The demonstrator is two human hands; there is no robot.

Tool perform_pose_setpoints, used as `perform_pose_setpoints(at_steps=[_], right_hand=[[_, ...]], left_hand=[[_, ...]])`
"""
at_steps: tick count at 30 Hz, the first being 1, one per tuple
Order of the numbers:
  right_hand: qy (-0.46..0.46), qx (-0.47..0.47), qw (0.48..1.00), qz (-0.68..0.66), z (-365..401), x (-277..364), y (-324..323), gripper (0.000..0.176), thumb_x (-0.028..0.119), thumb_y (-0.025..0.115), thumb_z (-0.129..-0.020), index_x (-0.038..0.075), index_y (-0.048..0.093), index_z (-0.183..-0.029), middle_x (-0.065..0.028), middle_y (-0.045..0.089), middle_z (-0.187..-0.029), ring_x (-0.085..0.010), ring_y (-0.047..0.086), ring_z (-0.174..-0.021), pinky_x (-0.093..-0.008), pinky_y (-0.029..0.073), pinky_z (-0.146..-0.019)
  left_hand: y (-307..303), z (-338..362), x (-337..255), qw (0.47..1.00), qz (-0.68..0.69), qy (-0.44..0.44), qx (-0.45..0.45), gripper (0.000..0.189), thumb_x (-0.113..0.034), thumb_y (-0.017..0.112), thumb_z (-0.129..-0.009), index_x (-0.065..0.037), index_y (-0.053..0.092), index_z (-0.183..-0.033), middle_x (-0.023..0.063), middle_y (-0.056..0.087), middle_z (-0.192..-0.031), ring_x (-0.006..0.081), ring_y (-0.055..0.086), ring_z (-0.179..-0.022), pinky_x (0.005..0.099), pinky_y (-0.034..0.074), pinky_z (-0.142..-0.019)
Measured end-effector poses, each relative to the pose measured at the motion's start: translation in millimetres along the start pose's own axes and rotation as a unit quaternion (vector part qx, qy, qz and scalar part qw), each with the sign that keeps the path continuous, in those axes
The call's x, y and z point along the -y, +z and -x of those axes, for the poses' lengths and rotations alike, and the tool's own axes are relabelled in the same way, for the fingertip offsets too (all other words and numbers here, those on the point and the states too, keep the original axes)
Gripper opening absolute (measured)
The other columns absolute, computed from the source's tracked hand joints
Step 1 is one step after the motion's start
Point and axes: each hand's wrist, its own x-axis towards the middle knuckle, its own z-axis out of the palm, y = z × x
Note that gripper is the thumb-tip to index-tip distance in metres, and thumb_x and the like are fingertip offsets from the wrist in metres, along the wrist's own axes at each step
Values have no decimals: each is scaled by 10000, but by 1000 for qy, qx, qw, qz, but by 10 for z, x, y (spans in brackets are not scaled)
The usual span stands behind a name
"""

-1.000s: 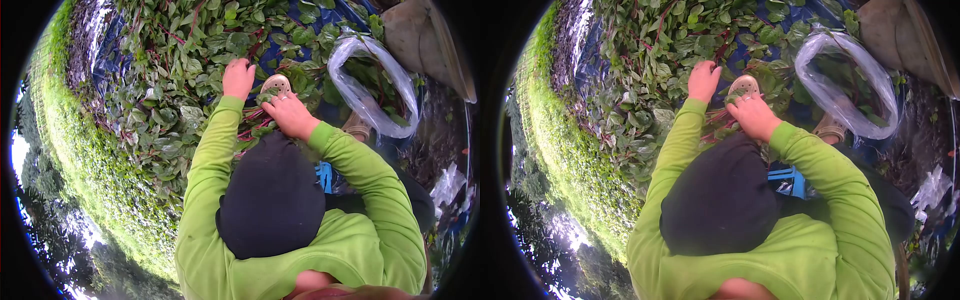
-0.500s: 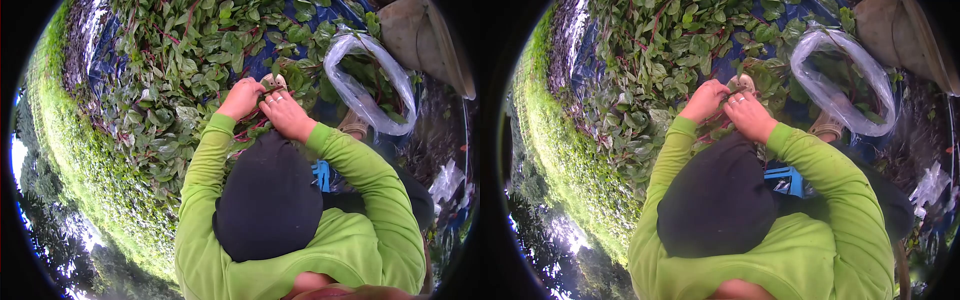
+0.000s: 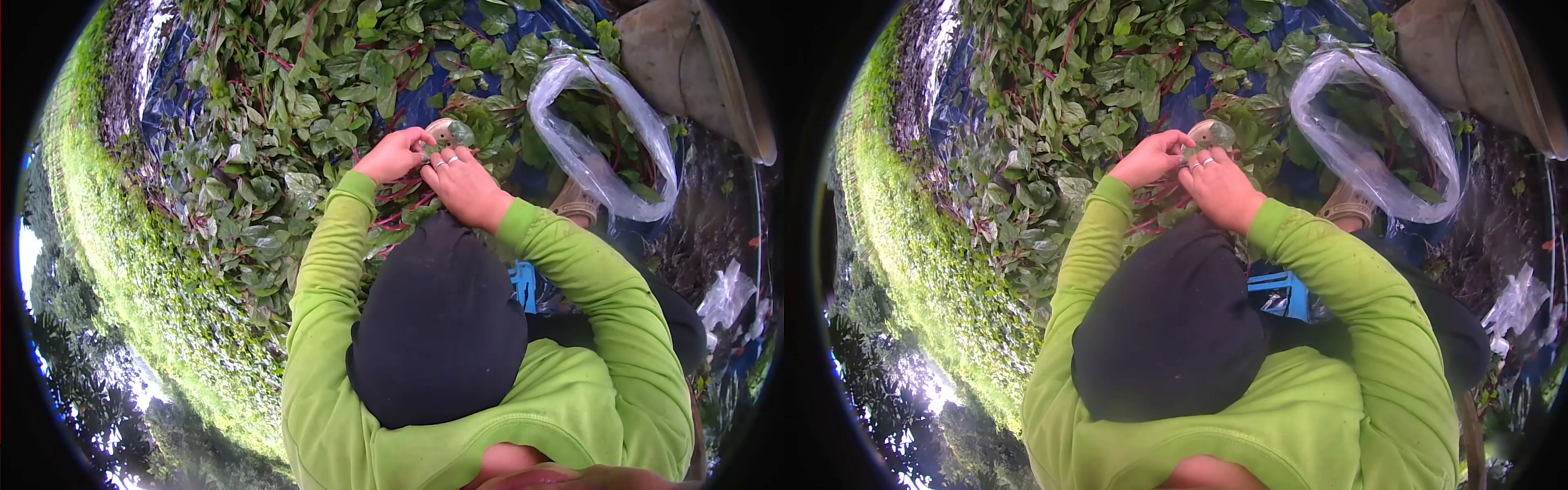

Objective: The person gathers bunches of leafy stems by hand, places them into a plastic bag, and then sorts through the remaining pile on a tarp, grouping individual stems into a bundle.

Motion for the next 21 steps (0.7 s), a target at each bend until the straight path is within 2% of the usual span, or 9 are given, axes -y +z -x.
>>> perform_pose_setpoints(at_steps=[2, 5, 8, 11, 14, 17, 20, 21], right_hand=[[-4, 18, 1000, -1, -10, -11, 12, 258, 170, 593, -886, 37, 616, -1106, -148, 672, -1113, -283, 619, -1075, -438, 429, -1015], [-5, 11, 1000, -5, 2, -20, 14, 239, 169, 590, -892, 50, 607, -1098, -132, 672, -1098, -276, 616, -1082, -433, 420, -1018], [-5, 17, 1000, -8, 4, -11, -25, 247, 173, 585, -894, 51, 607, -1107, -131, 672, -1105, -277, 611, -1098, -437, 409, -1036], [-5, 1, 1000, 5, 33, 8, 21, 249, 171, 561, -907, 54, 614, -1120, -133, 670, -1127, -280, 601, -1132, -441, 400, -1058], [-12, -47, 999, 15, -1, 4, 77, 264, 159, 527, -922, 59, 622, -1147, -143, 667, -1174, -286, 585, -1192, -440, 394, -1069], [-12, -40, 999, 15, 9, 3, 76, 271, 162, 520, -926, 65, 624, -1157, -147, 668, -1183, -291, 583, -1205, -455, 385, -1090], [-8, -11, 1000, 1, 15, -21, 74, 272, 154, 522, -921, 67, 624, -1159, -134, 668, -1133, -290, 592, -1155, -468, 397, -1074], [-5, 10, 1000, -11, 13, -21, 58, 273, 150, 526, -918, 65, 622, -1159, -130, 668, -1104, -290, 598, -1128, -468, 408, -1062]], left_hand=[[93, -34, 31, 1000, -10, -4, -28, 210, 24, 602, -924, -4, 748, -1072, 3, 679, -981, 84, 584, -786, 273, 502, -701], [224, -56, -65, 989, -49, -53, -132, 235, 18, 586, -932, -3, 755, -1095, 16, 700, -971, 91, 604, -800, 284, 508, -688], [232, -110, 12, 974, -24, -49, -219, 221, -35, 587, -966, 0, 754, -1106, 23, 715, -915, 110, 628, -782, 305, 519, -690], [269, -200, -26, 994, 18, 4, -109, 199, -106, 628, -977, 13, 757, -1070, 40, 731, -889, 111, 636, -735, 300, 515, -663], [268, -400, -208, 979, 96, -175, -34, 241, -205, 682, -955, 9, 762, -1031, 80, 746, -860, 151, 653, -720, 339, 522, -652], [270, -429, -389, 978, 141, -136, 75, 268, -256, 698, -947, 5, 747, -983, 35, 735, -886, 139, 640, -783, 353, 521, -708], [453, -657, -25, 984, 129, -120, -16, 303, -293, 649, -975, -8, 741, -925, 75, 738, -916, 197, 667, -809, 356, 526, -749], [459, -634, 8, 990, 22, -62, -124, 287, -283, 640, -975, -14, 726, -925, 98, 729, -925, 250, 670, -835, 402, 525, -770]])
